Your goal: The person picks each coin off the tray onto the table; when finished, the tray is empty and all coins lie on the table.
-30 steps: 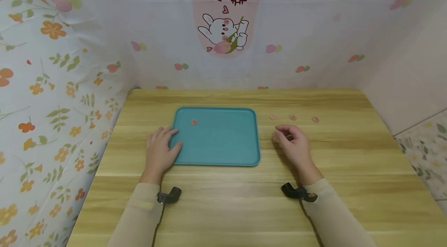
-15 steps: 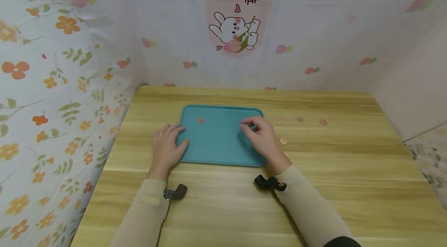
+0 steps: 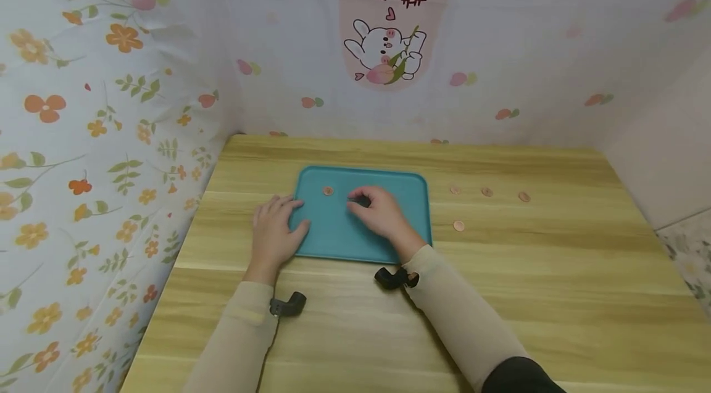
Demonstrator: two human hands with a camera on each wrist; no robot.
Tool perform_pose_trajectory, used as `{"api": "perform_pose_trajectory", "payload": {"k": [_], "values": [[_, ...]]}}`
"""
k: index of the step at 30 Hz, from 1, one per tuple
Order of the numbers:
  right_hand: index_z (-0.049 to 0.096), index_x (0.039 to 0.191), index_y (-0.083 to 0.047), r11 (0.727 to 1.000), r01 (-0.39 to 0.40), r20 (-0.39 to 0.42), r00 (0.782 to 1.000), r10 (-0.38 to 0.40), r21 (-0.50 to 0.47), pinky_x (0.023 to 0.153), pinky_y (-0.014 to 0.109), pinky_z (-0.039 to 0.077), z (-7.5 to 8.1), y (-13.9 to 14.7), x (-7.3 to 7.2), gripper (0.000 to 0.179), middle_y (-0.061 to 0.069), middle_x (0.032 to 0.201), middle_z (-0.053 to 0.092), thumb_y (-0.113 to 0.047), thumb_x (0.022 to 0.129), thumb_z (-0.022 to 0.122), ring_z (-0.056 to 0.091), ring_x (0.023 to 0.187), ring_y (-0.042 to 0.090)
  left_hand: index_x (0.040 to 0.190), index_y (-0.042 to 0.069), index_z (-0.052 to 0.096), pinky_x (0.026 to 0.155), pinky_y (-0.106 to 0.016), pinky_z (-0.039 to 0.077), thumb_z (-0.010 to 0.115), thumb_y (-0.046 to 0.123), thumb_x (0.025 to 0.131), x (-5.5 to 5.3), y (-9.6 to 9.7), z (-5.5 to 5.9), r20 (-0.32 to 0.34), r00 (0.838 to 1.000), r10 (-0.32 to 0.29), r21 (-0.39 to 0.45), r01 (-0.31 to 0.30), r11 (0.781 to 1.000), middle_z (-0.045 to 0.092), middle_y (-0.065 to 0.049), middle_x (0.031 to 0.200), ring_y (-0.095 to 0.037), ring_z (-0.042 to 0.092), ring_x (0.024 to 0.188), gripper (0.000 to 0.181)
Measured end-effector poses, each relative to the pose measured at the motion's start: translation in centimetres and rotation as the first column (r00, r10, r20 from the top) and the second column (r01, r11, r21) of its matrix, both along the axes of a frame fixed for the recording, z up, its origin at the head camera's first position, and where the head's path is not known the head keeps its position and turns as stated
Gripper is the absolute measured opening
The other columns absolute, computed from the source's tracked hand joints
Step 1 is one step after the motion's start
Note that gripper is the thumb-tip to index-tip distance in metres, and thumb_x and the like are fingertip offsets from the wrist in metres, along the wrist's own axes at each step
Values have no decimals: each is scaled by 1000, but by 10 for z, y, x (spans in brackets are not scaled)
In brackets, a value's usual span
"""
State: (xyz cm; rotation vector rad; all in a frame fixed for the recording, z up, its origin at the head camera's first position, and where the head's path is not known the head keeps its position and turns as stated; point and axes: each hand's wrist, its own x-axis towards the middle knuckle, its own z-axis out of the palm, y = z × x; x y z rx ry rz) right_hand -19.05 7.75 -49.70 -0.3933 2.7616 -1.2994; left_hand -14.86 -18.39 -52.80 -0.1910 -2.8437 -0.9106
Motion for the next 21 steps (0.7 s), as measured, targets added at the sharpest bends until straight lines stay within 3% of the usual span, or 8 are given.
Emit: {"api": "perform_pose_trajectory", "payload": {"k": [3,7,9,13,16,21], "values": [[78,127,-15,995,-24,-26,999,27,98,101,46,51,-2,-11,-4,32,5,119,75,-31,98,76,67,112,25,141,10,68,127,-65,11,71,35,96,0,0,0,5,1000,-1,-7,1,1000,55,-14,157,-42,35,153,52],[69,143,-22,982,-17,-8,1000,19,191,92,49,52,-1,-26,-8,48,3,113,72,-38,98,75,65,103,25,141,11,68,126,-65,12,71,36,96,1,1,1,10,1000,-1,-7,1,1000,55,-14,157,-43,35,153,51],[63,149,-26,968,-20,10,1000,18,250,86,50,52,0,-31,-10,53,3,111,69,-41,99,73,63,100,26,141,11,68,126,-65,12,71,36,96,1,2,2,12,1000,-4,-3,4,1000,55,-14,157,-43,35,153,51],[58,155,-33,931,-35,40,999,22,363,88,54,52,2,-41,-13,58,5,119,67,-46,100,69,61,109,31,140,11,69,126,-66,12,72,36,96,1,2,3,9,1000,-4,0,4,1000,55,-13,157,-43,35,153,51],[62,150,-37,914,-32,43,999,15,404,92,56,51,4,-47,-13,51,3,126,67,-48,101,67,60,115,32,140,11,69,126,-67,12,72,36,96,1,2,3,4,1000,-4,0,4,1000,56,-13,156,-42,35,153,51],[76,127,-34,923,3,3,1000,-4,386,94,57,51,4,-50,-11,29,3,124,67,-46,102,67,61,113,33,140,11,69,126,-65,13,72,36,96,2,1,3,-3,1000,-2,0,2,1000,56,-14,156,-43,36,153,51]]}}
